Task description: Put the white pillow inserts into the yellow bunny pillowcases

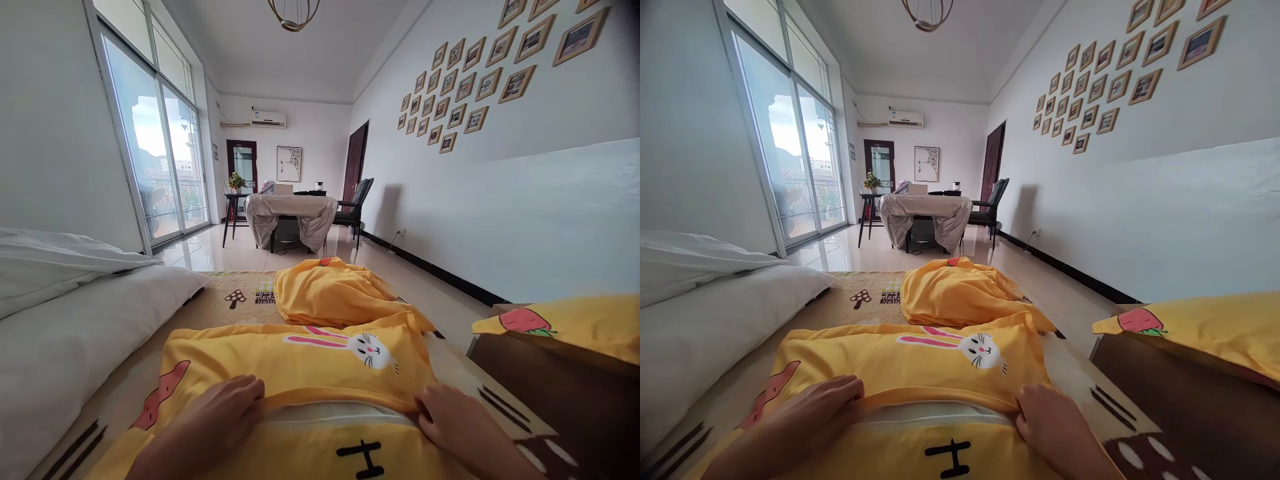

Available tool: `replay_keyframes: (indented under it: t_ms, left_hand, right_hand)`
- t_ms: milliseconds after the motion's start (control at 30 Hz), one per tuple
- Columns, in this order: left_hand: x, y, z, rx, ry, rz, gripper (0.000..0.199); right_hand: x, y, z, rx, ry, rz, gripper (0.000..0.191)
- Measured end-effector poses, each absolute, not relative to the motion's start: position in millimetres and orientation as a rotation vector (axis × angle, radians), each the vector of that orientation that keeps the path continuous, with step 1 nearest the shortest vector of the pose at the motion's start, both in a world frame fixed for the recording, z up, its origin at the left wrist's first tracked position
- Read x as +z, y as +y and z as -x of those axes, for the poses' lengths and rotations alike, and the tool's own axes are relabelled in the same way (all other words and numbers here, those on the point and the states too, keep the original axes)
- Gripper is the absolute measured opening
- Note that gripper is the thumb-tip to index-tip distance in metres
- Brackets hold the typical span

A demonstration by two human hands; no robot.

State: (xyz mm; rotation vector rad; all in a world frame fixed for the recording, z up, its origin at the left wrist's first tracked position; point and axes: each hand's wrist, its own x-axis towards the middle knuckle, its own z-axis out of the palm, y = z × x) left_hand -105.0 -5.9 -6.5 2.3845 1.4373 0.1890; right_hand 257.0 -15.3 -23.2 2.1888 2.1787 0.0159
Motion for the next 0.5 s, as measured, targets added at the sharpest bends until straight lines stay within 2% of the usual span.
replay_keyframes:
  t_ms: [367,500]
  left_hand:
    - [4.2,-0.2,160.9,0.025,1.753,-2.267,0.015]
    - [-3.2,3.4,186.7,-0.079,1.767,-2.154,0.02]
  right_hand:
    - [-28.1,-8.4,-265.5,-0.142,2.244,-2.188,0.02]
    - [-41.6,0.1,-272.5,-0.177,2.274,-2.183,0.018]
